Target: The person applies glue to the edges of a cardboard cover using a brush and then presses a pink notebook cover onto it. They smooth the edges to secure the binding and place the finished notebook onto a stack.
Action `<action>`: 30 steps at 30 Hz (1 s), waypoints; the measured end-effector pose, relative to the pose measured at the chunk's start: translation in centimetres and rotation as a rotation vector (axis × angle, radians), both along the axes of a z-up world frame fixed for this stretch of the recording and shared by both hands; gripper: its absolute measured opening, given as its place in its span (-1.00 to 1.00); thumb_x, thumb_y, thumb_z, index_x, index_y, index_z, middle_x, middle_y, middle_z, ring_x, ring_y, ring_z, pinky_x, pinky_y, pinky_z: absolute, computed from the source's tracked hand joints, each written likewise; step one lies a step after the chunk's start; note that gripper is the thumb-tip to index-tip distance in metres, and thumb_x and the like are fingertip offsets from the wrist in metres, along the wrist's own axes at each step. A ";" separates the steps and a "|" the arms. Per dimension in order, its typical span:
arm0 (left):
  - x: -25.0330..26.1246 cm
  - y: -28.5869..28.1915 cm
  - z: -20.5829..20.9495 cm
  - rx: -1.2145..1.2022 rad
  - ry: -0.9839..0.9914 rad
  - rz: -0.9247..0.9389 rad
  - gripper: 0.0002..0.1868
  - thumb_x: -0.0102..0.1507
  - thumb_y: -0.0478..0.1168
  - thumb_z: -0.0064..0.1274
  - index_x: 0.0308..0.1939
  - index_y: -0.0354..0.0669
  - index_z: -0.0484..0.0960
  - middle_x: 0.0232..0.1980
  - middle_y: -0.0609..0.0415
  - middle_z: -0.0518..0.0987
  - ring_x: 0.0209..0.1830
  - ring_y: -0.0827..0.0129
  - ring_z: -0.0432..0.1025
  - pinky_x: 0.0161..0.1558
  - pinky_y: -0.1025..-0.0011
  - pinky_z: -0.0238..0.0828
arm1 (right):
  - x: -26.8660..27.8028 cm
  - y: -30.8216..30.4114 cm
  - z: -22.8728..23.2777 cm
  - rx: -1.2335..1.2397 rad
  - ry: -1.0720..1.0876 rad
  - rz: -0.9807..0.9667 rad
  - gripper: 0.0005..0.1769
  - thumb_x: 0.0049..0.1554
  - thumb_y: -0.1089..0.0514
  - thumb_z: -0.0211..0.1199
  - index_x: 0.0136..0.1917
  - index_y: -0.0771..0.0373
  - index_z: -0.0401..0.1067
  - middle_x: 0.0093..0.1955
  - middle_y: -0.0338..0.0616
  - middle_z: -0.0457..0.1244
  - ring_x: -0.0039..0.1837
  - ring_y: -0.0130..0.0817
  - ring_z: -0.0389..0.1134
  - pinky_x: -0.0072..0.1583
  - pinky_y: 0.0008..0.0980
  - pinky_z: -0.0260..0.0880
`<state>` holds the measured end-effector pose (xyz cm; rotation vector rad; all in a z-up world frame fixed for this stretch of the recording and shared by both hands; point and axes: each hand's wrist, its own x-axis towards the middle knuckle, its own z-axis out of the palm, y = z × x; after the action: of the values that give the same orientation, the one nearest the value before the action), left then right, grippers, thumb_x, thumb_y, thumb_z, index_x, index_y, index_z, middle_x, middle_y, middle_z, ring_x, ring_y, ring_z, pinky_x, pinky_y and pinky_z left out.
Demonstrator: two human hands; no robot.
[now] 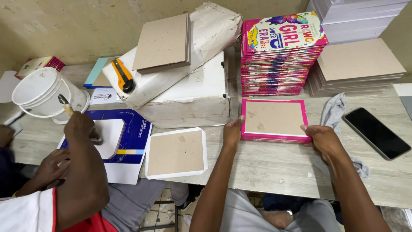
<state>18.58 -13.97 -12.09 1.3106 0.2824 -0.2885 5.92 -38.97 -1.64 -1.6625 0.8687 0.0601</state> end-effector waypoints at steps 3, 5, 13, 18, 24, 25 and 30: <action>-0.4 -0.7 -0.2 -0.074 -0.060 0.084 -0.54 0.39 -0.05 0.15 0.25 -0.29 0.74 0.10 0.05 0.76 0.06 0.45 0.58 0.13 0.49 0.53 | 2.9 -1.7 -3.2 0.057 -0.063 -0.018 -0.72 0.36 0.01 0.42 0.08 0.30 0.62 -0.02 -0.02 0.46 -0.01 -0.19 0.44 0.17 -0.20 0.41; -1.4 -1.7 0.3 0.017 -0.129 0.138 -0.72 0.48 -0.08 0.00 0.04 -0.18 0.68 -0.09 0.17 0.62 -0.08 0.49 0.44 0.04 0.49 0.39 | 3.5 -1.2 -3.6 0.056 -0.082 -0.041 -0.64 0.32 0.02 0.41 0.22 0.35 0.57 0.16 0.02 0.44 0.17 -0.21 0.42 0.29 -0.25 0.38; -1.9 -5.9 0.1 0.207 -0.281 0.363 -0.54 0.54 -0.14 -0.26 0.39 -0.20 0.61 0.28 -0.03 0.71 0.35 0.22 0.57 0.39 0.35 0.51 | 4.8 -2.5 -7.1 0.068 -0.251 -0.152 -0.79 0.35 0.08 0.41 0.06 0.28 0.63 0.03 -0.15 0.47 0.01 -0.41 0.43 0.09 -0.40 0.44; -1.2 -6.2 -1.7 0.330 -0.370 0.337 -0.58 0.53 -0.30 -0.25 0.43 -0.19 0.54 0.46 -0.10 0.52 0.51 0.13 0.41 0.50 0.24 0.41 | 5.5 -2.9 -7.1 0.044 -0.256 -0.167 -0.73 0.31 0.06 0.43 0.19 0.27 0.62 0.18 -0.11 0.47 0.17 -0.45 0.47 0.24 -0.52 0.47; 0.2 -5.7 -6.5 0.285 -0.478 0.291 -0.36 0.48 0.21 -0.18 0.42 -0.17 0.54 0.34 -0.09 0.60 0.38 0.15 0.46 0.41 0.24 0.33 | 4.4 -2.9 -10.7 -0.223 -0.334 -0.162 -0.83 0.47 0.04 0.35 0.09 0.10 0.68 -0.02 -0.48 0.35 -0.01 -0.60 0.28 -0.10 -0.39 0.30; -2.1 -3.5 -2.4 0.318 -0.464 0.310 -0.36 0.48 0.21 -0.18 0.42 -0.17 0.54 0.34 -0.09 0.60 0.38 0.15 0.46 0.41 0.24 0.33 | 4.2 -1.1 -8.8 -0.194 -0.321 -0.138 -0.83 0.47 0.04 0.35 0.09 0.10 0.68 -0.02 -0.48 0.35 -0.01 -0.60 0.28 -0.10 -0.39 0.30; -15.5 4.3 7.6 0.070 -0.140 0.014 -0.20 0.22 0.33 0.11 0.32 -0.19 0.64 0.34 0.00 0.65 0.36 0.26 0.54 0.36 0.37 0.49 | 2.3 -1.5 -10.1 -0.401 -0.362 -0.147 -0.30 0.81 -0.03 0.23 -0.19 0.18 0.20 -0.12 -0.52 -0.01 -0.02 -0.54 0.01 -0.03 -0.34 0.06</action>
<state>3.03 -9.70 -4.48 1.3908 0.1843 -0.1746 8.25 -40.49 -11.77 -1.8928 0.7510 -0.5321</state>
